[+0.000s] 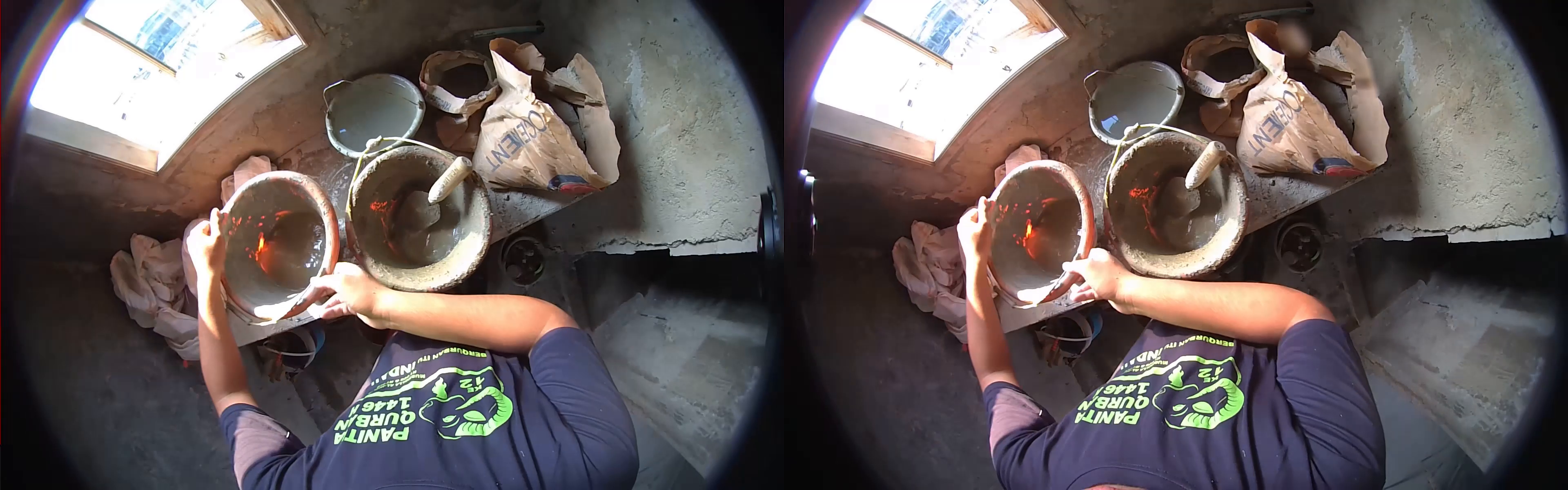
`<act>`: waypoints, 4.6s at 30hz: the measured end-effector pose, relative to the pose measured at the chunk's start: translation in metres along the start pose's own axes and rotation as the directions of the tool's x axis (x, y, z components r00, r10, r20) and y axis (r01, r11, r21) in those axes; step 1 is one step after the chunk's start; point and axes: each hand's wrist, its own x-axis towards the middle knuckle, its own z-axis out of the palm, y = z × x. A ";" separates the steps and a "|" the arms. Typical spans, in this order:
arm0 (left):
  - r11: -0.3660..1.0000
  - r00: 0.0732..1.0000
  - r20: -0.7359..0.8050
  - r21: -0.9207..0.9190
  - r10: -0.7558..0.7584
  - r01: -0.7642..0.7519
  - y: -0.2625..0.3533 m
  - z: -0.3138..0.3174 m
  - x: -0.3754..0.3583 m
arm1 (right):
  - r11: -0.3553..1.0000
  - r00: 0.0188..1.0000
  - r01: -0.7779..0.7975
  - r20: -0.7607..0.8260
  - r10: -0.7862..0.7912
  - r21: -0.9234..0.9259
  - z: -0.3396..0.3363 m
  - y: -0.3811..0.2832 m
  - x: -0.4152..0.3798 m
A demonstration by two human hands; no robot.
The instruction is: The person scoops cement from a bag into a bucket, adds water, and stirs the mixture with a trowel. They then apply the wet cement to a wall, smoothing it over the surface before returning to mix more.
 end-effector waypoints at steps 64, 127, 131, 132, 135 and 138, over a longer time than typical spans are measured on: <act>0.256 0.955 0.227 -0.927 -0.193 0.272 0.236 0.150 -0.215 | -0.301 0.804 0.080 0.240 -0.545 -0.950 -0.155 -0.102 -0.179; 0.329 0.659 0.367 -0.646 -0.657 0.689 -0.044 0.029 -0.150 | -0.271 0.299 -0.166 0.213 -0.930 -0.948 -0.088 -0.076 -0.114; 0.082 0.691 0.593 -0.732 -0.414 0.677 -0.028 0.040 -0.130 | -0.198 0.330 0.151 0.238 -0.913 -0.968 -0.055 -0.070 -0.078; 0.106 0.679 0.564 -0.727 -0.470 0.678 -0.034 0.059 -0.129 | -0.189 0.393 0.196 0.254 -0.884 -0.962 -0.051 -0.068 -0.066; 0.328 0.752 0.362 -0.735 -0.551 0.594 -0.040 0.089 -0.126 | -0.221 0.499 0.362 0.388 -0.775 -0.906 -0.039 -0.063 -0.024; 0.608 0.820 0.183 -0.587 -0.543 0.534 -0.013 0.055 -0.115 | -0.316 0.640 0.427 0.530 -0.557 -0.848 -0.011 -0.058 0.016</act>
